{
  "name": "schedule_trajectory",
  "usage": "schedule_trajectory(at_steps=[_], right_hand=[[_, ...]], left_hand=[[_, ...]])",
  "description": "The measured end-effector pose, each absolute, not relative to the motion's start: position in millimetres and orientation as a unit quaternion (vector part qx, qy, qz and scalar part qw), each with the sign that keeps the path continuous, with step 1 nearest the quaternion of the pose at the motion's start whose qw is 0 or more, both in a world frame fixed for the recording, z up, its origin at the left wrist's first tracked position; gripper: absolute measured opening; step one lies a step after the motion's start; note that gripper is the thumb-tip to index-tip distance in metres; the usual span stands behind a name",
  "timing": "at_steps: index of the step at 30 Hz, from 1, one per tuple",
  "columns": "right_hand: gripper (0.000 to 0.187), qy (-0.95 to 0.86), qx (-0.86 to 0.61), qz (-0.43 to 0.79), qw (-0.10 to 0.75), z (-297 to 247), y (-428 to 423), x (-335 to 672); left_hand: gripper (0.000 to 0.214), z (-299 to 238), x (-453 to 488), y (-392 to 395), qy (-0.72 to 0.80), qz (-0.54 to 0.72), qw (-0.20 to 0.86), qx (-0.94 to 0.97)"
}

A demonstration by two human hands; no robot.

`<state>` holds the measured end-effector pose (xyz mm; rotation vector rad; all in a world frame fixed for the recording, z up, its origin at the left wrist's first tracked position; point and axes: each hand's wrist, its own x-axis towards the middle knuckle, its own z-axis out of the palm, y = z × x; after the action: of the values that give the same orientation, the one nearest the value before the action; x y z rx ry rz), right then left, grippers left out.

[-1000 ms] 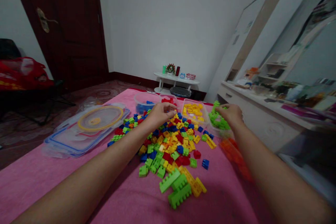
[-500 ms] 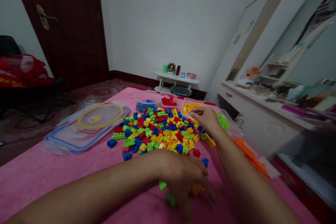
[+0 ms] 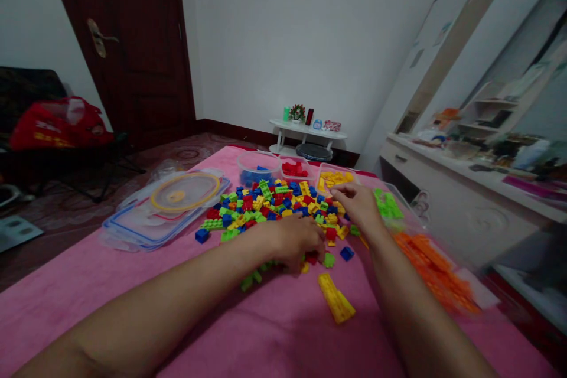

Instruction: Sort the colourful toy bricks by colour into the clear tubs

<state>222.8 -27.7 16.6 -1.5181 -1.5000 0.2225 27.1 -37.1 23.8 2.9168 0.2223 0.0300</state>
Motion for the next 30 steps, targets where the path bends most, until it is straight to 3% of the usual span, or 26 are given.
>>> schedule_trajectory(at_steps=[4, 8, 14, 21, 26, 30], right_hand=[[0.023, -0.641, -0.607, 0.106, 0.459, 22, -32, 216], [0.018, -0.691, -0.588, 0.132, 0.4, 26, -36, 196], [0.018, -0.785, -0.508, 0.161, 0.315, 21, -57, 141], [0.051, -0.894, -0.394, 0.095, 0.189, 13, -96, 84], [0.01, -0.871, -0.464, 0.08, 0.137, 17, -88, 99], [0.005, -0.83, -0.529, 0.105, 0.144, 25, -73, 128]], left_hand=[[0.048, 33, 6, -2, 0.107, 0.047, 0.106, 0.988], [0.049, 26, -12, 32, 0.23, 0.127, 0.081, 0.961], [0.044, 21, -31, 58, 0.28, 0.183, 0.091, 0.938], [0.033, 26, -37, 64, 0.341, 0.255, 0.102, 0.899], [0.033, 24, -39, 66, 0.373, 0.243, 0.085, 0.892], [0.035, 27, -40, 61, 0.367, 0.197, 0.063, 0.907]])
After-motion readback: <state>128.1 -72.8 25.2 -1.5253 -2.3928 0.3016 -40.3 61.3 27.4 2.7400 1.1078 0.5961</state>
